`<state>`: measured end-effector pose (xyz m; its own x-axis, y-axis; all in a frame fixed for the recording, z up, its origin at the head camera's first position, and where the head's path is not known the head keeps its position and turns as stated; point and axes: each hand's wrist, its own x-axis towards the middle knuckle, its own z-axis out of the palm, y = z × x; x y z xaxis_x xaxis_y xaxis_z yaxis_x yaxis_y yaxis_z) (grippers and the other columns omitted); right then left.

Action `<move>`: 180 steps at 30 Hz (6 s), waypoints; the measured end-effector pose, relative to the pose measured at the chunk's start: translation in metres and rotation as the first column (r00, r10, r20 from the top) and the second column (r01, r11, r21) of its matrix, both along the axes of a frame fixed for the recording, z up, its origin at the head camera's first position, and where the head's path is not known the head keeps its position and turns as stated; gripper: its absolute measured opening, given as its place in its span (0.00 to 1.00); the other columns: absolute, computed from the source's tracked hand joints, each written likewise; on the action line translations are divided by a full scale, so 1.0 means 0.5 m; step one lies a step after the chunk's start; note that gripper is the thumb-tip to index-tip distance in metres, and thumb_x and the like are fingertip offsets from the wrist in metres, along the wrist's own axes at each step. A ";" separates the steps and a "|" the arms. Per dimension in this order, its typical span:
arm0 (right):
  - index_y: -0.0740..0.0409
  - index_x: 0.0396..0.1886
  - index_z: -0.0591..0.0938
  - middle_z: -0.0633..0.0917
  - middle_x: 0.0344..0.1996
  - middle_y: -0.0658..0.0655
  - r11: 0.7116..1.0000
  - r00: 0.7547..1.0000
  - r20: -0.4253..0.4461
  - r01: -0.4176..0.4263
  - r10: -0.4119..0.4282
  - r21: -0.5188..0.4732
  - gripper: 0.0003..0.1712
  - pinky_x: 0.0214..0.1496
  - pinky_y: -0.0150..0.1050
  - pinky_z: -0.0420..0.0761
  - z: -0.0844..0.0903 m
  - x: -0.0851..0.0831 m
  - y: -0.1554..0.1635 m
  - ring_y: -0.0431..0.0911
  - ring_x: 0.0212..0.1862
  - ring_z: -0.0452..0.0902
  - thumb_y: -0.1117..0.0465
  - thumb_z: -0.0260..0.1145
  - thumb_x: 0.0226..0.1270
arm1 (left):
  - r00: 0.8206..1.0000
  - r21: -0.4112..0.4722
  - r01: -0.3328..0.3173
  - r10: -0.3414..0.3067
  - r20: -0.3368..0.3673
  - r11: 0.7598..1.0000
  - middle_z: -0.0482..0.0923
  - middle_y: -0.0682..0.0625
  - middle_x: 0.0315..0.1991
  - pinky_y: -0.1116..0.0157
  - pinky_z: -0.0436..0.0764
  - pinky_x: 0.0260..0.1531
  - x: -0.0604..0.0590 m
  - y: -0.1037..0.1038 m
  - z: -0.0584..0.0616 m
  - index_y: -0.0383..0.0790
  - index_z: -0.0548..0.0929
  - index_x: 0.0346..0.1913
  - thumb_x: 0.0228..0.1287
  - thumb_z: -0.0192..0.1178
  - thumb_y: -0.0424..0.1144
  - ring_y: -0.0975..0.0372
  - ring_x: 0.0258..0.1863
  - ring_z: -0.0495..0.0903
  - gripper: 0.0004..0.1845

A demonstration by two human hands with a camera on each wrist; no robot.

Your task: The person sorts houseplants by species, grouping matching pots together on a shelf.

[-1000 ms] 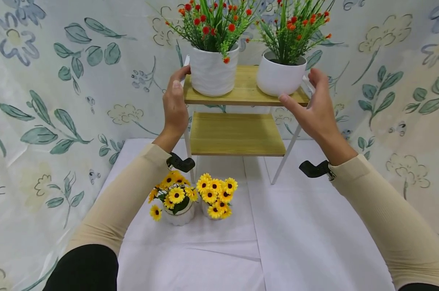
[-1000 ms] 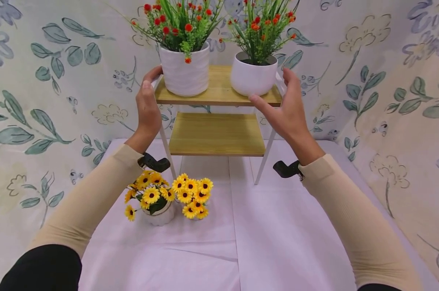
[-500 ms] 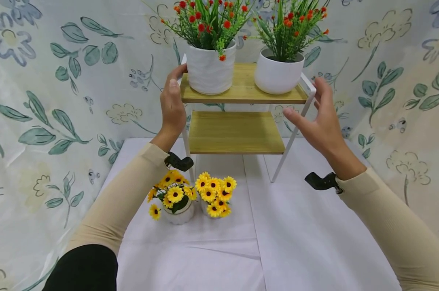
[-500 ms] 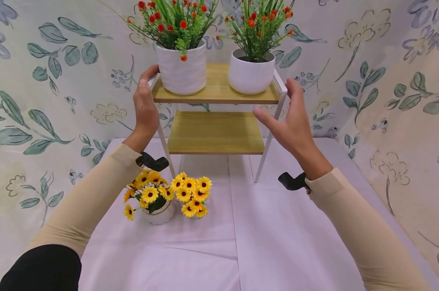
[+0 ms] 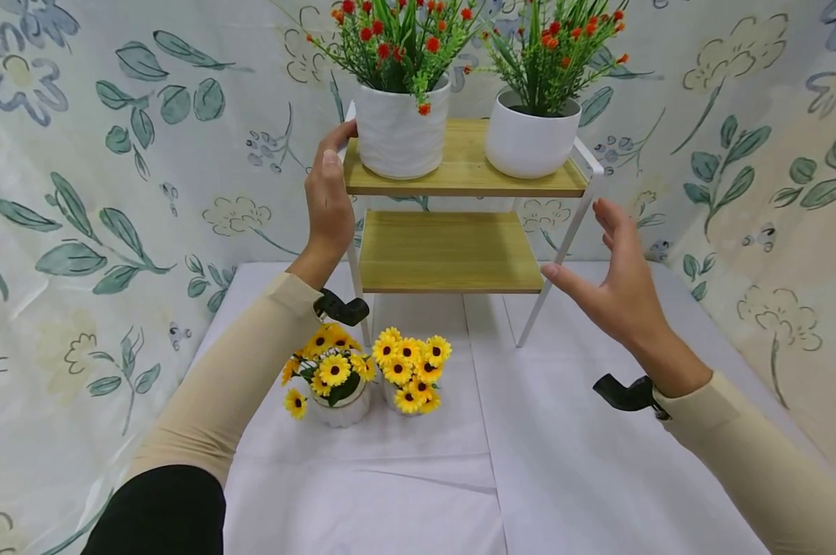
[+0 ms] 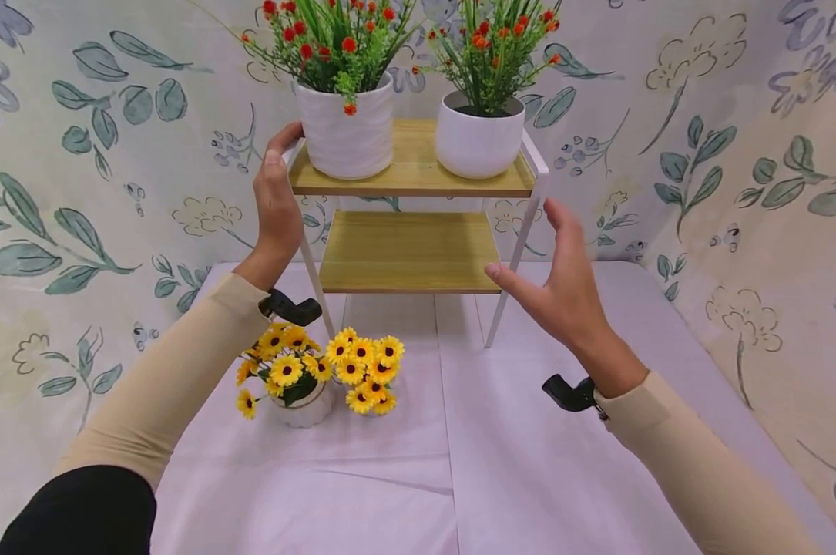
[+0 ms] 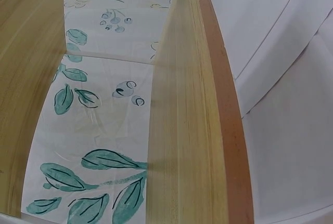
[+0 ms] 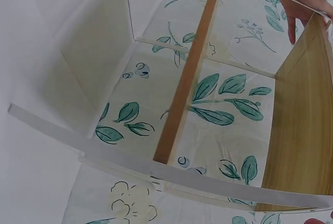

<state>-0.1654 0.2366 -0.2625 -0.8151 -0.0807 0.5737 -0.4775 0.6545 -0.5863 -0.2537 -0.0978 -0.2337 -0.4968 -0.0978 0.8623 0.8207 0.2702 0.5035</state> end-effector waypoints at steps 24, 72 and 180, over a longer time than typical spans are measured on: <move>0.53 0.76 0.51 0.56 0.74 0.57 0.996 0.995 0.093 -0.041 0.034 0.082 0.61 0.64 0.68 0.59 -0.143 0.051 -0.017 0.57 0.73 0.52 0.53 0.78 0.49 | 1.000 -0.004 0.002 -0.002 0.015 1.000 0.72 0.40 0.60 0.68 0.57 0.67 0.003 0.002 0.006 0.27 0.69 0.63 0.70 0.29 0.36 0.68 0.64 0.66 0.27; 0.52 0.76 0.53 0.59 0.73 0.57 0.950 0.881 0.383 -0.313 0.279 0.027 0.61 0.65 0.61 0.64 -0.321 0.076 -0.163 0.53 0.71 0.57 0.38 0.74 0.49 | 0.999 -0.075 0.013 -0.010 0.036 0.997 0.69 0.37 0.64 0.69 0.56 0.68 0.006 -0.012 0.008 0.26 0.67 0.64 0.69 0.30 0.35 0.71 0.66 0.64 0.27; 0.59 0.66 0.66 0.76 0.60 0.56 0.852 0.666 0.535 -0.455 0.519 -0.260 0.45 0.66 0.51 0.68 -0.380 0.010 -0.238 0.51 0.62 0.71 0.63 0.78 0.49 | 0.946 -0.092 0.284 -0.263 0.188 0.954 0.59 0.41 0.70 0.70 0.45 0.70 -0.030 -0.051 0.012 0.26 0.66 0.61 0.72 0.24 0.35 0.67 0.73 0.49 0.25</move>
<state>-0.1607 0.1177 -0.4525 -0.8454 -0.5322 0.0460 -0.2694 0.3505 -0.8970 -0.2686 -0.1233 -0.2278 -0.6318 0.1588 0.7587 0.7751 0.1126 0.6218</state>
